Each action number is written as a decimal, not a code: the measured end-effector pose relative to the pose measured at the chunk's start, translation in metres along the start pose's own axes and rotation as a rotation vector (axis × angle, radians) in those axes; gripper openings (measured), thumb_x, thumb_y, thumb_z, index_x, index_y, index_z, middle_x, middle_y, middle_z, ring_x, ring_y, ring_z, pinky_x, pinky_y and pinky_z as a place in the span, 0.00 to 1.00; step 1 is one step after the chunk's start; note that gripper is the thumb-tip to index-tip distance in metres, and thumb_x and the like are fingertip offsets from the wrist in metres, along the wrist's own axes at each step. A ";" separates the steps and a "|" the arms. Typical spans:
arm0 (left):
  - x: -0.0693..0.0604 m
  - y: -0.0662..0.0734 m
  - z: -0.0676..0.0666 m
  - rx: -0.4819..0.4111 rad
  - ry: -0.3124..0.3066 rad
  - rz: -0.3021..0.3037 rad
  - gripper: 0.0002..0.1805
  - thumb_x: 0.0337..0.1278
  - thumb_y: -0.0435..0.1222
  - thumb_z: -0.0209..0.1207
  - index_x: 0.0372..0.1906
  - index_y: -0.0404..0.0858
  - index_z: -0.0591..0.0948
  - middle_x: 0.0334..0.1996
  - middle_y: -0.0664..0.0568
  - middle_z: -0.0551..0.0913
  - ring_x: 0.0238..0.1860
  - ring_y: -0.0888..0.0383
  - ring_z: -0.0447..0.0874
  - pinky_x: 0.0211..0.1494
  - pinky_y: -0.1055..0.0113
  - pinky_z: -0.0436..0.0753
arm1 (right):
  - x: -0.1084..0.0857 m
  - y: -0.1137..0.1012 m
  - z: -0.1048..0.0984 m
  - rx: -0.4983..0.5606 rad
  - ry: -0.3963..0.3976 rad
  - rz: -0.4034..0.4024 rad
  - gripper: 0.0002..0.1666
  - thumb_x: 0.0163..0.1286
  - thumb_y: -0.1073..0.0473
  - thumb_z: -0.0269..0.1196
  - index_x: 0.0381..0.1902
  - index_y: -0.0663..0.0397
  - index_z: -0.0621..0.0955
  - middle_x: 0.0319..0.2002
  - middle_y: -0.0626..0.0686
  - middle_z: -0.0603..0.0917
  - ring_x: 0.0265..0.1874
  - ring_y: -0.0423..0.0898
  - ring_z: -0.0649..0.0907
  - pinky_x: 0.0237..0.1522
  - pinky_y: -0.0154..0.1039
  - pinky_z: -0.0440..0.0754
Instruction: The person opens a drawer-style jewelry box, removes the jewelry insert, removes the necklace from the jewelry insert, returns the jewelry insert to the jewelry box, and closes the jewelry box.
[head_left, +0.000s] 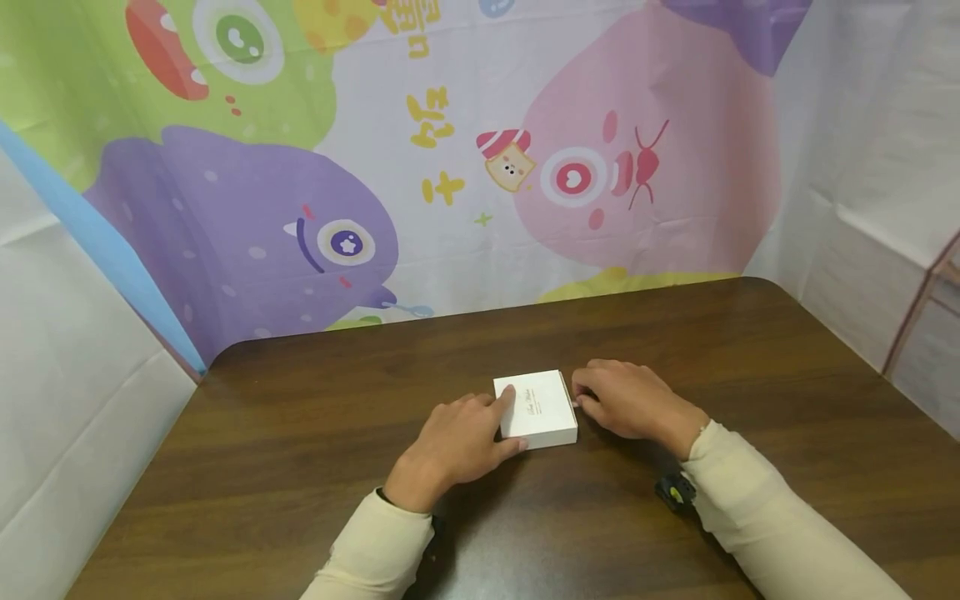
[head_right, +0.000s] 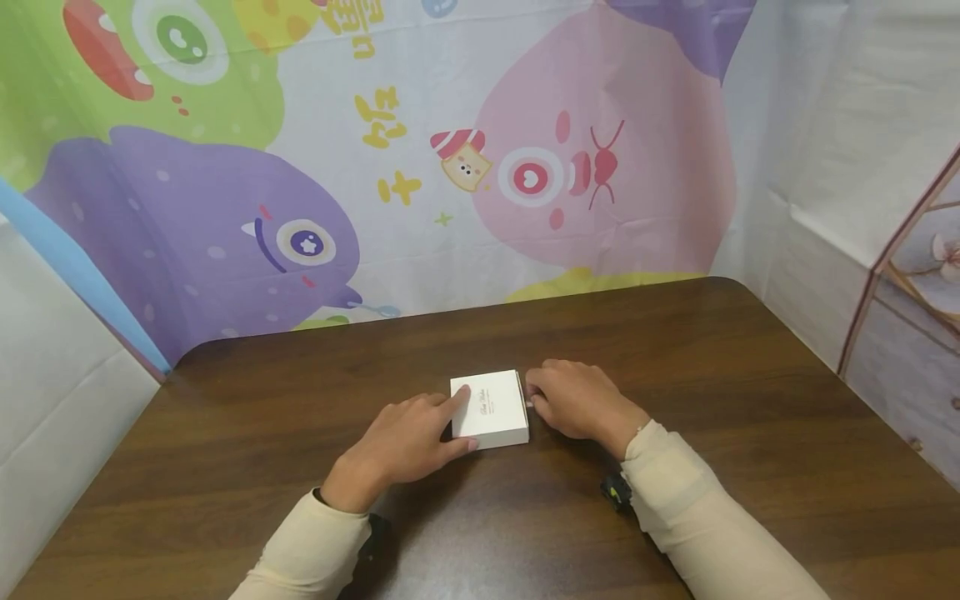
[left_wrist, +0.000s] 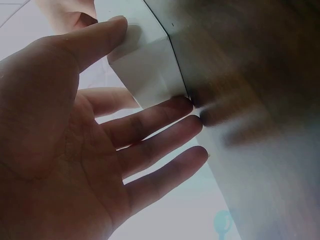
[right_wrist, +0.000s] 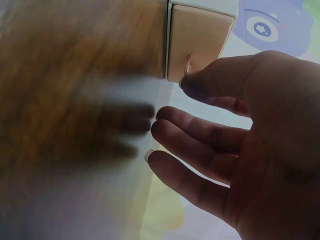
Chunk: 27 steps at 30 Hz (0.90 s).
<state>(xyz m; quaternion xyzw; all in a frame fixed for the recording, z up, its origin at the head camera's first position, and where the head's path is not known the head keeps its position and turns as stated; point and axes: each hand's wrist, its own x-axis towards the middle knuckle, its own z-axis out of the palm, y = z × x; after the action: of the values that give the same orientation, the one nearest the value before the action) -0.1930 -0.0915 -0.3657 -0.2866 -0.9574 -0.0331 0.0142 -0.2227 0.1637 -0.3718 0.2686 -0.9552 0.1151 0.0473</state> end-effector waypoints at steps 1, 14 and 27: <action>0.000 0.000 0.000 0.002 0.000 0.000 0.40 0.65 0.59 0.58 0.74 0.42 0.68 0.52 0.45 0.83 0.50 0.49 0.83 0.44 0.52 0.81 | 0.000 0.000 0.000 0.002 -0.001 0.000 0.08 0.68 0.58 0.65 0.30 0.41 0.79 0.30 0.43 0.75 0.27 0.41 0.74 0.27 0.45 0.74; -0.002 0.000 0.001 -0.002 -0.010 0.004 0.41 0.65 0.59 0.59 0.75 0.41 0.67 0.51 0.45 0.82 0.49 0.50 0.83 0.42 0.51 0.81 | -0.001 0.000 0.000 -0.001 -0.009 0.010 0.06 0.69 0.58 0.66 0.32 0.41 0.79 0.31 0.43 0.76 0.28 0.42 0.76 0.28 0.46 0.75; -0.001 0.001 0.002 -0.023 -0.019 -0.013 0.39 0.72 0.61 0.48 0.76 0.40 0.66 0.55 0.44 0.81 0.53 0.48 0.81 0.48 0.49 0.81 | -0.001 0.000 0.000 -0.006 -0.007 0.019 0.05 0.68 0.57 0.65 0.32 0.42 0.80 0.32 0.43 0.77 0.29 0.42 0.77 0.30 0.47 0.76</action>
<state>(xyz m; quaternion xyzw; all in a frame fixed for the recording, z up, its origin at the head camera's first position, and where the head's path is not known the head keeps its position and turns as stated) -0.1913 -0.0913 -0.3678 -0.2808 -0.9589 -0.0416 0.0013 -0.2217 0.1643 -0.3724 0.2599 -0.9582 0.1116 0.0440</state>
